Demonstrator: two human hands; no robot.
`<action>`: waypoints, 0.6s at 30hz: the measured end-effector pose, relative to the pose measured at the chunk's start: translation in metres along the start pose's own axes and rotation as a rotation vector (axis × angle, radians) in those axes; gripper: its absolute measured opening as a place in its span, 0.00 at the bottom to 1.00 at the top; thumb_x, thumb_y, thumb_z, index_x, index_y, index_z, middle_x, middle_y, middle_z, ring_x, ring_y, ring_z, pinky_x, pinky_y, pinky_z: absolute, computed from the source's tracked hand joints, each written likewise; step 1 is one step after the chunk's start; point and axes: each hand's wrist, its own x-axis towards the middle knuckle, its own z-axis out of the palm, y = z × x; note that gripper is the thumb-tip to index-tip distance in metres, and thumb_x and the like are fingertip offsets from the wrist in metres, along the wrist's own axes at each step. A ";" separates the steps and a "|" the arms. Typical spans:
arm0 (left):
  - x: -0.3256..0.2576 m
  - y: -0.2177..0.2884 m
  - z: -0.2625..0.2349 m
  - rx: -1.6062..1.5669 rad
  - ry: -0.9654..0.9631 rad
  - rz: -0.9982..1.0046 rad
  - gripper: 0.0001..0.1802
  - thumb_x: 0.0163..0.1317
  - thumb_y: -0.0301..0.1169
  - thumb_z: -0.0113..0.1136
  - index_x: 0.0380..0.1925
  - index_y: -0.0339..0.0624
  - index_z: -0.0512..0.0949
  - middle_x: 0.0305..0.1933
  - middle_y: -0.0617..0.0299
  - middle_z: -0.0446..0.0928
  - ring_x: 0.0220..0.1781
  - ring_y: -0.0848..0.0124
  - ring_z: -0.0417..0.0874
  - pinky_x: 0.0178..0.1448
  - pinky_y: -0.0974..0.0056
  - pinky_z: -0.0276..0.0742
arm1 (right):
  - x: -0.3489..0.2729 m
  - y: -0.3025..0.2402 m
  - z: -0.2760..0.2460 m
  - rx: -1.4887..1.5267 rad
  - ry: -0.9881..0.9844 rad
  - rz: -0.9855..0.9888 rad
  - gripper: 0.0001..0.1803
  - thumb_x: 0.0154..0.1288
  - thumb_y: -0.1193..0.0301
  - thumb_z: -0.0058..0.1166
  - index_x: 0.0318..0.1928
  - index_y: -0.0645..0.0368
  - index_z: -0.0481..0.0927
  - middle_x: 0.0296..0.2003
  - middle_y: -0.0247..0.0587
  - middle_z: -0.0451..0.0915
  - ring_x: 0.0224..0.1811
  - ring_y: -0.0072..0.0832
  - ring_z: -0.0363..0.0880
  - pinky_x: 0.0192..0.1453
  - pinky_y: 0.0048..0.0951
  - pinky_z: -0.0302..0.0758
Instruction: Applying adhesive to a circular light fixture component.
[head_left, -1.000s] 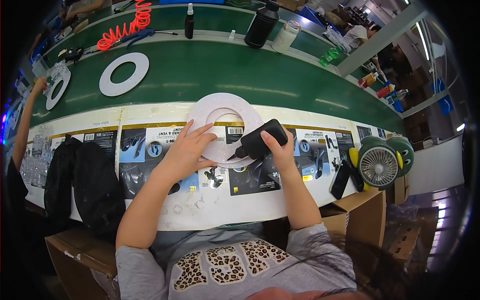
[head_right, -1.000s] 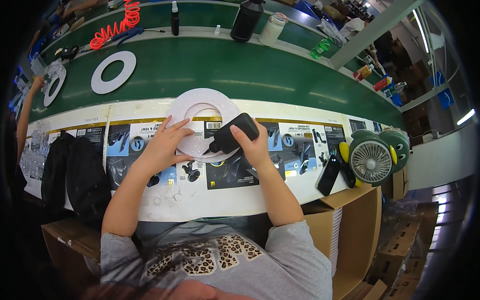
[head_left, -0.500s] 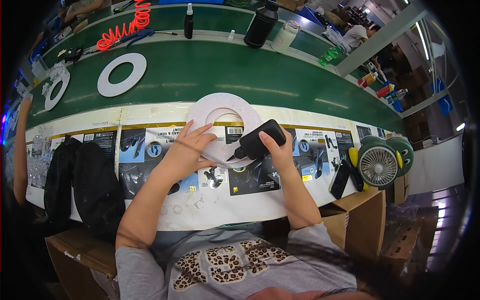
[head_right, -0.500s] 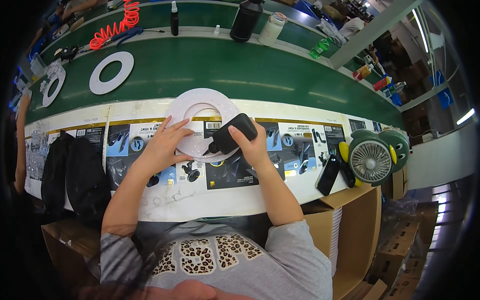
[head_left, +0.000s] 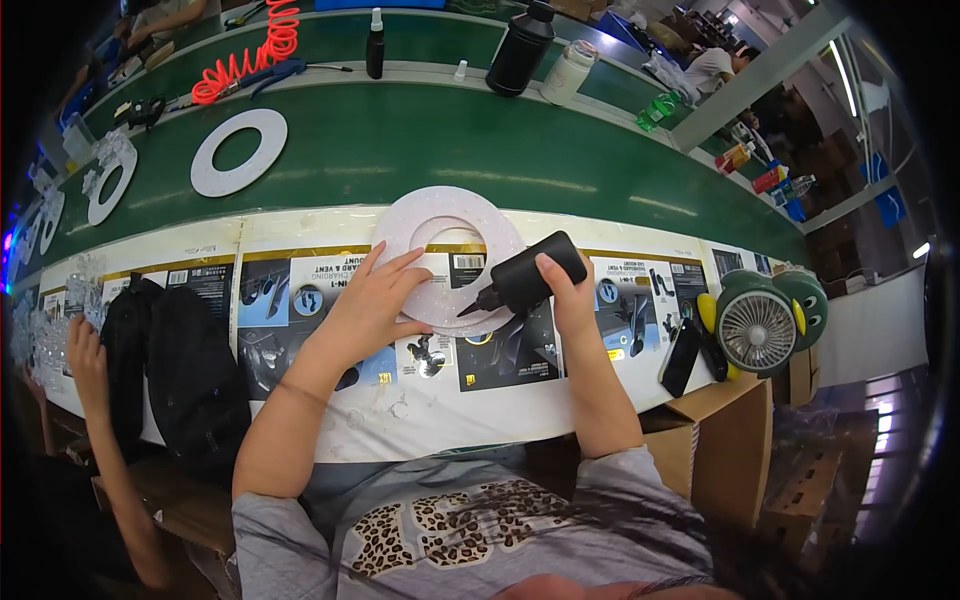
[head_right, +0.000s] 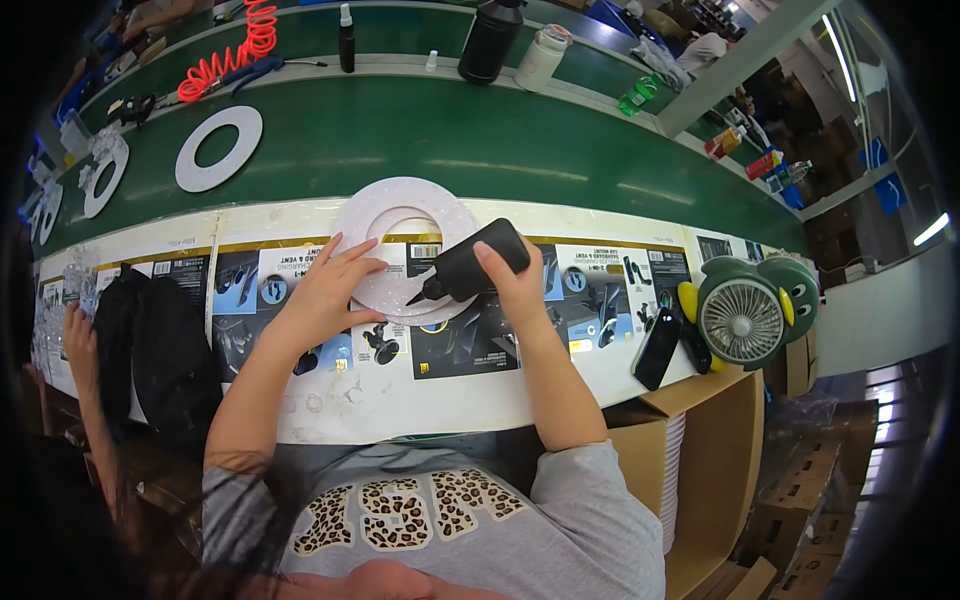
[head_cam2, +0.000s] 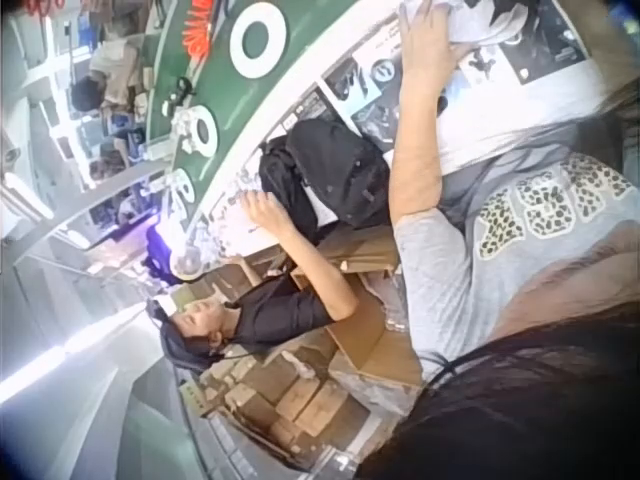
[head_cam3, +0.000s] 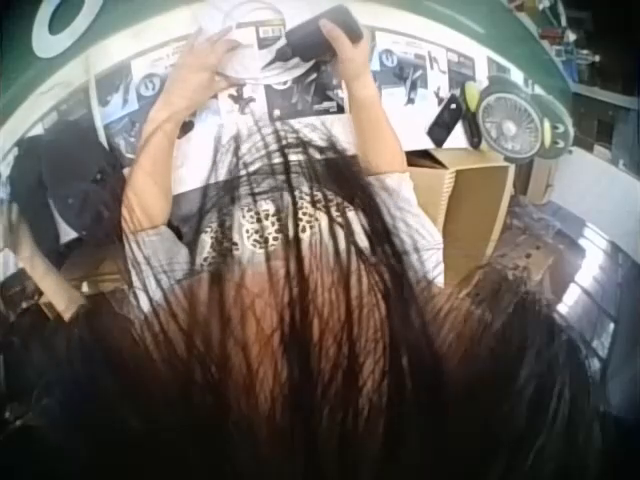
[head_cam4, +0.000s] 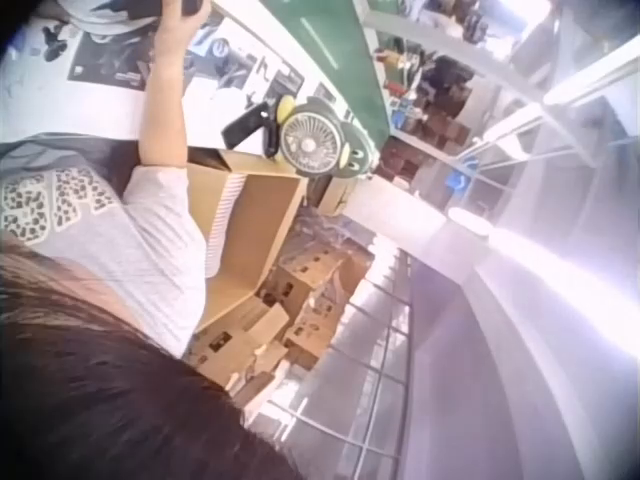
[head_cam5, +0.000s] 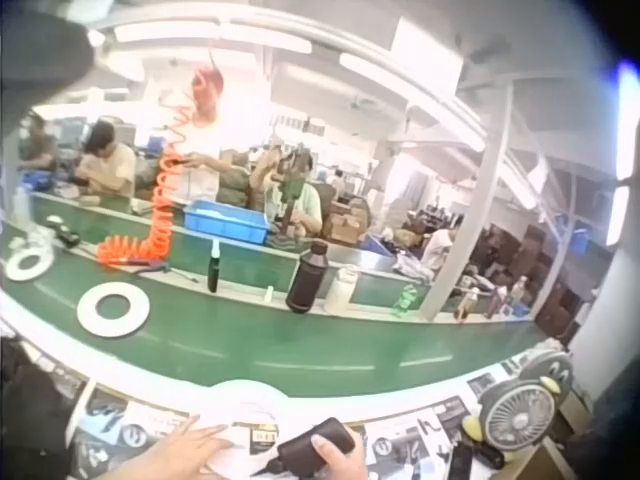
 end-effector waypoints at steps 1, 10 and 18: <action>0.000 0.000 0.000 0.000 -0.006 -0.006 0.31 0.44 0.39 0.74 0.49 0.43 0.73 0.60 0.51 0.73 0.70 0.63 0.66 0.77 0.49 0.49 | 0.002 0.003 -0.003 0.001 0.000 0.000 0.10 0.61 0.67 0.56 0.33 0.63 0.78 0.28 0.33 0.79 0.31 0.18 0.75 0.39 0.21 0.70; 0.000 0.000 0.000 0.006 -0.022 -0.011 0.31 0.44 0.40 0.74 0.49 0.43 0.73 0.60 0.52 0.73 0.70 0.63 0.66 0.77 0.48 0.50 | 0.009 -0.006 -0.021 -0.089 0.017 -0.060 0.11 0.60 0.66 0.59 0.32 0.63 0.78 0.26 0.33 0.77 0.30 0.18 0.73 0.36 0.21 0.69; 0.000 -0.002 0.001 -0.006 0.002 -0.017 0.32 0.42 0.40 0.75 0.48 0.42 0.75 0.61 0.52 0.73 0.67 0.62 0.69 0.77 0.48 0.49 | 0.009 -0.007 -0.020 -0.120 0.005 -0.039 0.11 0.60 0.66 0.59 0.32 0.63 0.77 0.26 0.32 0.77 0.29 0.18 0.71 0.36 0.21 0.68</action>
